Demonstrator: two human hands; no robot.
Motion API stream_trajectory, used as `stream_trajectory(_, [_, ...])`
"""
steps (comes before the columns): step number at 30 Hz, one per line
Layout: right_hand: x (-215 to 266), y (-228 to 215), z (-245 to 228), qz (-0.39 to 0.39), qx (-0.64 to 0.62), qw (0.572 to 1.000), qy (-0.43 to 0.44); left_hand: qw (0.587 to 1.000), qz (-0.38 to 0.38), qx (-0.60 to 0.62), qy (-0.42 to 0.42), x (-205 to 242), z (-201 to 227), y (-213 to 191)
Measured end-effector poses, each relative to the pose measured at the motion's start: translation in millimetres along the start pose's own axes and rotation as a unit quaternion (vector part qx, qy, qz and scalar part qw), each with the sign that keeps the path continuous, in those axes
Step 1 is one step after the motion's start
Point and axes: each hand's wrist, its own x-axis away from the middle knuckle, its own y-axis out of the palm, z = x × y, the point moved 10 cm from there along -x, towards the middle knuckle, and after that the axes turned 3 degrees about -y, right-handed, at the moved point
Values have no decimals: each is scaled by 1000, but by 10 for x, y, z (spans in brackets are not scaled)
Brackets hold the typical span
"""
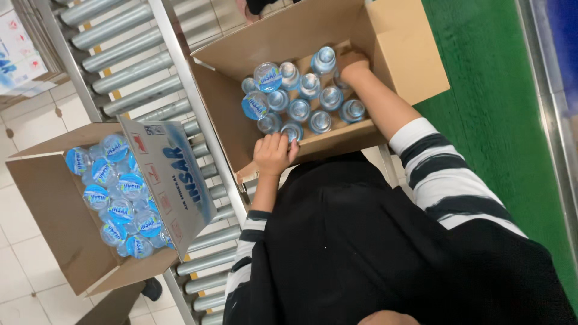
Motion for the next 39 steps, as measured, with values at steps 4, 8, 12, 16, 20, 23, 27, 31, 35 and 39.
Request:
stream_trajectory(4, [106, 59, 23, -41, -1, 999, 16, 1000, 6, 0, 7, -7, -2, -8])
stream_trajectory(8, [97, -154, -115, 105, -93, 988, -66, 1000, 0, 5, 5, 12, -23, 46])
stream_trajectory(12, [74, -277, -204, 190, -43, 973, -121, 1000, 5, 6, 1, -7, -19, 15])
stream_trajectory(16, [54, -219, -148, 202, -21, 972, -115, 1000, 21, 0, 4, 14, -17, 6])
stream_trajectory(20, [71, -190, -118, 161, -67, 979, -105, 1000, 11, 2, -2, 73, -33, 59])
stream_trajectory(23, [366, -521, -157, 317, -94, 928, -174, 1000, 4, 12, -3, 152, -19, 89])
stream_trajectory(27, [883, -704, 550, 443, -109, 889, 43, 1000, -6, 18, 0, 144, -24, 90])
stream_trajectory(31, [725, 67, 1164, 212, -220, 937, 170, 1000, -11, 27, 7, 172, -36, 129])
stream_trajectory(35, [639, 78, 1204, 284, -222, 929, 84, 990, -112, 80, -19, 316, -56, 239])
stream_trajectory(39, [628, 194, 1276, 277, -225, 929, 94, 881, -439, 149, -92, 702, -48, 655])
